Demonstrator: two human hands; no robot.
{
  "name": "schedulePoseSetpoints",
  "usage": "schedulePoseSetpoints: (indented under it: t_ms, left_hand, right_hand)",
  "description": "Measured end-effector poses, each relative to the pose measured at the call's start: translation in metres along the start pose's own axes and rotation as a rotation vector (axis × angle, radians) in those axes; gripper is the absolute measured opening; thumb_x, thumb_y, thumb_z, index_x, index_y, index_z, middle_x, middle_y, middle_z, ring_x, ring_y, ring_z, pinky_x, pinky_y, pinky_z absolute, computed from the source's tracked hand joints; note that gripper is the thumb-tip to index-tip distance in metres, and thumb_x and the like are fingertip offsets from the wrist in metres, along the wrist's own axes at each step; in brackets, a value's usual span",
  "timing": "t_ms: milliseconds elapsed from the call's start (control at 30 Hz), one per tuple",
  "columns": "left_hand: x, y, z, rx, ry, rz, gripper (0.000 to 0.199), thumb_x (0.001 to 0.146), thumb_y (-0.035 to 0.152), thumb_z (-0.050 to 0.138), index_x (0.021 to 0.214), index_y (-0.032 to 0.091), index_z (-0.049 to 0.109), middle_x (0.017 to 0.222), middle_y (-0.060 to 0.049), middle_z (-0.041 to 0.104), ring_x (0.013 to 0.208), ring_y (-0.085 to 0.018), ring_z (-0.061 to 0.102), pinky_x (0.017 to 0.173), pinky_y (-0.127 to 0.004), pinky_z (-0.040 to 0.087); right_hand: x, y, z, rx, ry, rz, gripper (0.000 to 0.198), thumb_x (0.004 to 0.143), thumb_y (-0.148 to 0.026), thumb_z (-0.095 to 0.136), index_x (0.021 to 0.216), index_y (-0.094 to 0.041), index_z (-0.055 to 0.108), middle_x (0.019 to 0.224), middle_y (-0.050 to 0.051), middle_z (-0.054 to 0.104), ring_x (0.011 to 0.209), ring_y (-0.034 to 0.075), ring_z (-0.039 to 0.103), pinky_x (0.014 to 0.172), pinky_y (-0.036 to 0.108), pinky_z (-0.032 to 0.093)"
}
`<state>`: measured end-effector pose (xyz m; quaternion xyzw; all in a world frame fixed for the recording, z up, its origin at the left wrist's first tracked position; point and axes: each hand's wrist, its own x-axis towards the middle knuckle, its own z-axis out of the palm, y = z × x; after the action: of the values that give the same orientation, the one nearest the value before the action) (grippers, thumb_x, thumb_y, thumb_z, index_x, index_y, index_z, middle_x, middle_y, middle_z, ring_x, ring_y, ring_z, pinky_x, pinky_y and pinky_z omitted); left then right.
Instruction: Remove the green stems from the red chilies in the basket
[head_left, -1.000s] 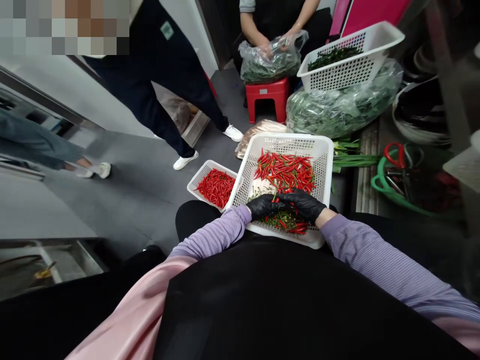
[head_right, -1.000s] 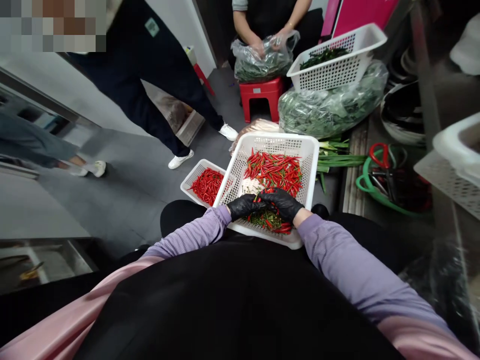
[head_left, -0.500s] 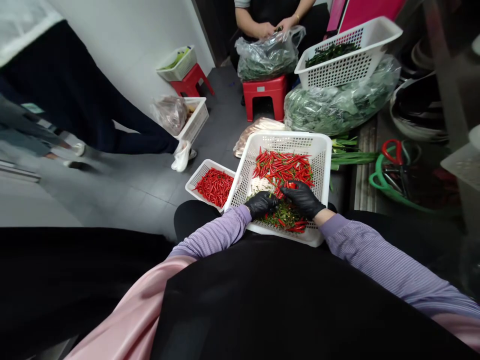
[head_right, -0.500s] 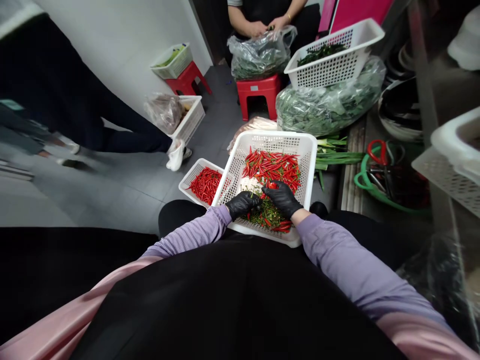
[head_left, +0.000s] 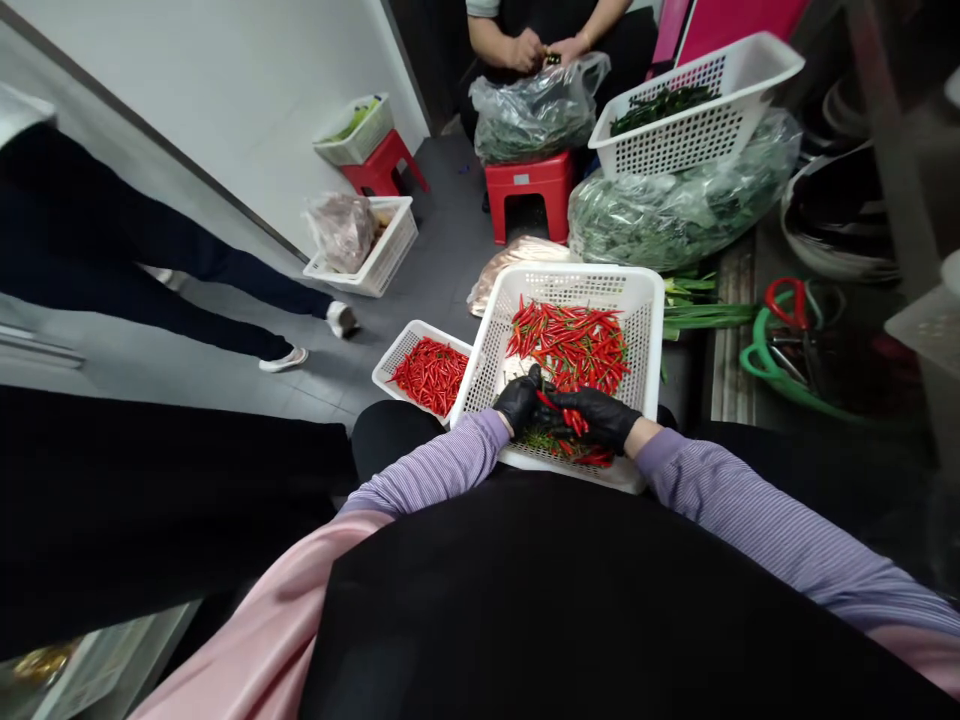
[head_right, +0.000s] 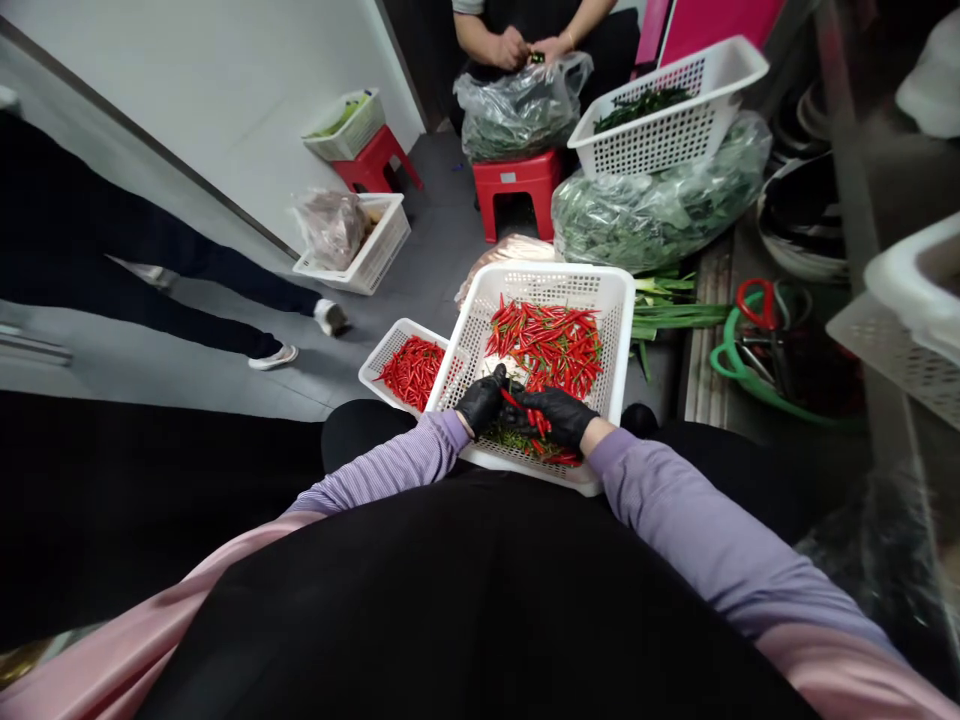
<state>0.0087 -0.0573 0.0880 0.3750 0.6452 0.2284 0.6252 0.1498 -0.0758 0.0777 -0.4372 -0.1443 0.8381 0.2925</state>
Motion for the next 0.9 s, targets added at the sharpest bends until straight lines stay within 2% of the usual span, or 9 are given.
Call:
schedulePoseSetpoints:
  t_ms: [167,333,467,533,600,667,733,833,900]
  left_hand:
    - [-0.019,-0.002,-0.002,0.287,-0.006,0.213,0.054,0.085,0.063,0.046,0.079,0.013,0.067,0.072,-0.005,0.064,0.072,-0.015,0.057,0.071,-0.025,0.045]
    - [-0.018,-0.003,-0.030,0.467,-0.237,0.138,0.062,0.087,0.067,0.034,0.070,0.016,0.064,0.056,-0.002,0.053,0.053,-0.013,0.046,0.058,-0.025,0.039]
    - [-0.019,-0.011,-0.035,0.909,-0.141,0.348,0.040,0.083,0.051,0.057,0.061,0.017,0.062,0.062,-0.005,0.055,0.071,-0.017,0.057,0.069,-0.025,0.040]
    - [-0.015,-0.014,-0.032,1.092,-0.112,0.414,0.025,0.081,0.040,0.062,0.072,0.017,0.067,0.079,-0.010,0.063,0.087,-0.023,0.060,0.077,-0.028,0.042]
    - [-0.004,-0.014,-0.027,1.214,-0.078,0.375,0.021,0.081,0.030,0.061,0.096,0.018,0.070,0.103,-0.013,0.064,0.102,-0.026,0.059,0.085,-0.031,0.042]
    - [0.015,-0.008,-0.020,1.251,-0.009,0.321,0.042,0.079,0.024,0.062,0.121,0.020,0.061,0.123,-0.015,0.058,0.111,-0.028,0.055,0.091,-0.034,0.041]
    - [0.039,0.002,-0.007,1.184,0.011,0.308,0.045,0.081,0.027,0.060,0.125,0.017,0.058,0.125,-0.016,0.056,0.112,-0.027,0.055,0.091,-0.034,0.042]
    - [0.075,0.015,0.026,0.999,-0.077,0.234,0.033,0.086,0.040,0.053,0.096,0.012,0.067,0.099,-0.015,0.065,0.100,-0.026,0.060,0.087,-0.033,0.044]
    - [0.089,0.020,0.049,0.942,-0.141,0.177,0.026,0.083,0.037,0.058,0.078,0.012,0.065,0.086,-0.013,0.065,0.097,-0.026,0.060,0.085,-0.031,0.044]
  right_hand:
    - [-0.003,0.020,0.006,-0.067,-0.014,-0.103,0.023,0.060,-0.022,0.081,0.066,-0.018,0.059,0.050,-0.002,0.060,0.047,0.013,0.056,0.047,0.024,0.046]
    - [-0.013,0.014,0.002,-0.173,-0.103,0.047,0.027,0.055,-0.028,0.081,0.057,-0.017,0.057,0.045,0.000,0.056,0.040,0.010,0.049,0.039,0.021,0.038]
    - [-0.017,0.023,0.005,-0.207,-0.188,0.116,0.020,0.058,-0.028,0.075,0.061,-0.017,0.059,0.049,0.001,0.061,0.040,0.010,0.049,0.037,0.021,0.036]
    - [-0.018,0.027,0.006,-0.242,-0.156,0.141,0.017,0.059,-0.028,0.072,0.059,-0.017,0.058,0.048,0.001,0.060,0.037,0.010,0.046,0.036,0.021,0.036]
    - [-0.018,0.023,0.005,-0.276,-0.088,0.147,0.018,0.061,-0.027,0.070,0.055,-0.018,0.057,0.046,0.001,0.060,0.037,0.011,0.049,0.036,0.021,0.038]
    - [-0.018,0.007,0.000,-0.255,-0.012,0.072,0.020,0.063,-0.026,0.069,0.052,-0.018,0.055,0.048,0.003,0.061,0.042,0.014,0.055,0.041,0.023,0.044]
    - [-0.019,-0.017,-0.007,-0.168,0.095,-0.100,0.019,0.064,-0.022,0.069,0.052,-0.018,0.055,0.050,0.003,0.062,0.048,0.015,0.059,0.046,0.024,0.048]
    - [-0.019,-0.053,-0.018,-0.019,0.327,-0.386,0.015,0.061,-0.012,0.069,0.057,-0.018,0.056,0.050,0.000,0.059,0.047,0.013,0.058,0.046,0.023,0.049]
    - [-0.020,-0.065,-0.020,0.063,0.428,-0.457,0.018,0.058,-0.010,0.071,0.058,-0.019,0.055,0.049,-0.001,0.057,0.045,0.013,0.056,0.046,0.025,0.051]
